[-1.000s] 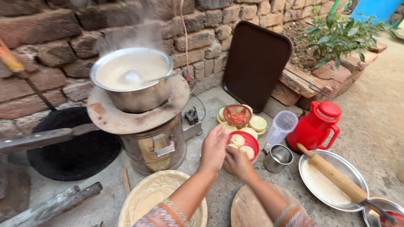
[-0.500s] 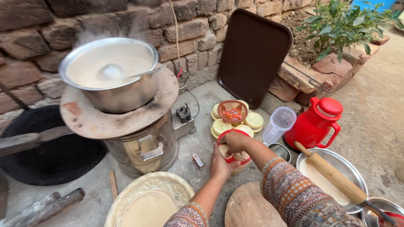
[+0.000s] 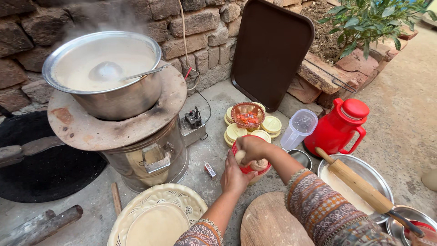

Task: The person shapes a ball of dough by hand, dips it in flour, and rolls it flat with a rolling pin on a round wooden board, stacking finished flatbreads on a plate. They also stir a steaming pot on a wood-fired stove and coat another dough ball in flour before rolling it.

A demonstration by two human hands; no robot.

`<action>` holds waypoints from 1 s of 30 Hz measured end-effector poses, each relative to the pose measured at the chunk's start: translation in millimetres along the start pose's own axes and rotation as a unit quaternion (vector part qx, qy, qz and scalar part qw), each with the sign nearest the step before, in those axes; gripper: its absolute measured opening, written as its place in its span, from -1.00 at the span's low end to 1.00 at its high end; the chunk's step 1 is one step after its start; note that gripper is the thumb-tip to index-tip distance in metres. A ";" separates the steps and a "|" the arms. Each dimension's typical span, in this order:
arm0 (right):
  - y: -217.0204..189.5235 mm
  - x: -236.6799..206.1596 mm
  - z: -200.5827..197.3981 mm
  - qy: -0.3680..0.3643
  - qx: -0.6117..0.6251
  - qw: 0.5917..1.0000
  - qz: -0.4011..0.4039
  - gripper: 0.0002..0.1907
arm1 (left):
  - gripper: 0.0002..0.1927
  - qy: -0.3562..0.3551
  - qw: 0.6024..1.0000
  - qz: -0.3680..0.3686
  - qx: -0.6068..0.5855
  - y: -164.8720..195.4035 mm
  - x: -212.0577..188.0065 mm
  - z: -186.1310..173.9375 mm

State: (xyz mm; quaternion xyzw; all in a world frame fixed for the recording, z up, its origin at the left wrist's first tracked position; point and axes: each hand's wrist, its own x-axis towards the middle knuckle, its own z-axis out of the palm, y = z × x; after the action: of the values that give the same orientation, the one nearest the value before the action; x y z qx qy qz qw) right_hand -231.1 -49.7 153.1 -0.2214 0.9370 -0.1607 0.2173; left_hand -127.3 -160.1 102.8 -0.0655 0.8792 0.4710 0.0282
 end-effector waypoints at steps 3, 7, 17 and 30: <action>11.4 -6.6 -12.0 0.073 0.209 0.975 -0.028 -0.45 | 0.35 0.000 1.000 -0.001 0.005 2.2 -0.8 -3.9; 19.2 -16.9 -31.5 0.123 0.419 0.899 -0.002 -0.55 | 0.27 0.011 0.998 -0.030 0.048 7.2 -2.2 -4.6; -32.8 -57.0 -27.7 0.350 0.108 0.930 0.007 -0.51 | -0.27 -0.022 0.662 -0.138 -0.736 68.2 31.8 -31.9; -98.2 -119.7 -28.2 0.415 -0.008 0.880 -0.231 -0.27 | -0.05 -0.213 0.597 -0.049 -0.772 92.1 2.4 -112.5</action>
State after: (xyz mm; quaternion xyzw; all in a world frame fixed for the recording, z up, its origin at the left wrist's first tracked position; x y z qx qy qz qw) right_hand -114.0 -69.4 256.5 -0.3459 0.8651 -0.2762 -0.2361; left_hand -141.4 -203.5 240.8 -0.0031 0.1519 0.9725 0.1767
